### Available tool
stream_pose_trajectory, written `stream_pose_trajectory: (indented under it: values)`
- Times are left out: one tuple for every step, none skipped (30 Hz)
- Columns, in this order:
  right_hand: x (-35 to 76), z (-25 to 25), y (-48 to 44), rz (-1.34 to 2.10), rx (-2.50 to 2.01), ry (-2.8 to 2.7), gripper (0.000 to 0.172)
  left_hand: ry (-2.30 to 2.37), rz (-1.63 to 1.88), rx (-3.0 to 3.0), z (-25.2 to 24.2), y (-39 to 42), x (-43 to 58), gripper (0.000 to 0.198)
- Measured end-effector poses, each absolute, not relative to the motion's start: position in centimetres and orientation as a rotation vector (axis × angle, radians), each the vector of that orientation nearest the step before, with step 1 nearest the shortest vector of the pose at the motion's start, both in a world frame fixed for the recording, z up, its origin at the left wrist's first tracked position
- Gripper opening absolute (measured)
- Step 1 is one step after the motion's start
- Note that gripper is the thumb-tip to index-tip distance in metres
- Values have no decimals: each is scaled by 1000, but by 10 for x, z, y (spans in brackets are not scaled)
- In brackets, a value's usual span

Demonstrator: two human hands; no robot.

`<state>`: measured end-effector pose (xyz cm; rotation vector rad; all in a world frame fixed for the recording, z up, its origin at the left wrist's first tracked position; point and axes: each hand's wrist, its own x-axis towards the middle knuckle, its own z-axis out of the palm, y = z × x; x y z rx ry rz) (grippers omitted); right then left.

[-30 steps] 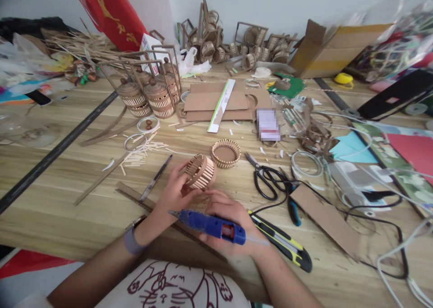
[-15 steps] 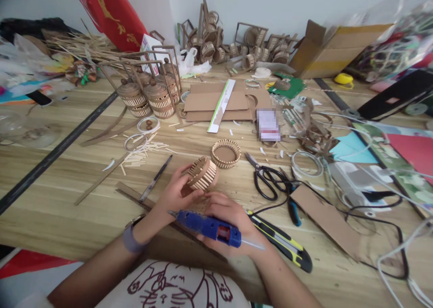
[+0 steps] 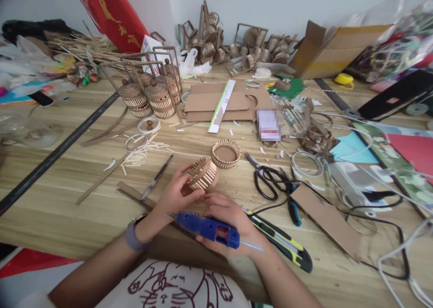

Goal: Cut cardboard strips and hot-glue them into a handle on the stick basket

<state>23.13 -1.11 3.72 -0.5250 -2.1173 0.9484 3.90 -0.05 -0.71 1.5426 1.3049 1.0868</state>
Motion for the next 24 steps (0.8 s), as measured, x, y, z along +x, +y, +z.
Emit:
stream_pose_trajectory:
  values:
    - [231,37,-11,946,-525,-2119,12,1306,1085,1544,-7,0,39,47]
    - [231,37,-11,946,-522,-2123,12,1305,1084,1543,-7,0,39,47]
    - [230,36,-11,945,-515,-2126,12,1303,1084,1540,-6,0,39,48]
    - [230,36,-11,945,-506,-2126,12,1299,1084,1535,-6,0,39,49]
    - [230,36,-11,946,-496,-2127,12,1299,1084,1531,-5,0,39,49]
    - [230,36,-11,948,-489,-2127,12,1299,1084,1525,-4,0,39,48]
    - [229,36,-11,948,-483,-2127,12,1299,1080,1520,-4,0,38,47]
    - [229,37,-11,947,-479,-2128,12,1301,1074,1515,-3,0,38,47]
    - [229,37,-11,945,-479,-2132,12,1305,1066,1510,-3,-1,38,47]
    - [229,37,-11,942,-479,-2136,12,1310,1059,1504,-3,-1,38,48]
    - [230,37,-11,938,-481,-2138,12,1315,1055,1497,-3,-1,38,49]
    - [230,38,-11,937,-484,-2137,12,1318,1055,1487,-2,-1,38,50]
    - [230,38,-11,940,-487,-2134,12,1318,1059,1476,-2,-2,39,50]
    - [230,38,-11,945,-491,-2127,11,1317,1070,1464,-2,-2,39,49]
    - [230,38,-11,951,-496,-2117,11,1317,1087,1451,-1,-2,40,49]
    - [231,38,-10,959,-500,-2108,11,1319,1106,1439,0,-3,40,48]
    - [231,38,-10,968,-509,-2100,11,1325,1122,1428,1,-3,40,48]
    - [232,38,-10,977,-519,-2090,12,1335,1133,1419,2,-3,40,47]
    - [233,38,-10,982,-535,-2079,11,1349,1135,1409,3,-3,39,46]
    - [234,39,-9,984,-557,-2064,11,1358,1127,1398,5,-2,38,44]
    - [235,40,-9,979,-590,-2050,10,1364,1111,1387,6,-2,37,43]
    - [236,41,-8,966,-637,-2037,10,1369,1096,1380,7,-1,36,41]
    - [237,43,-7,946,-696,-2025,9,1377,1087,1378,8,0,34,41]
    - [239,45,-6,926,-759,-2017,8,1384,1083,1384,9,0,33,40]
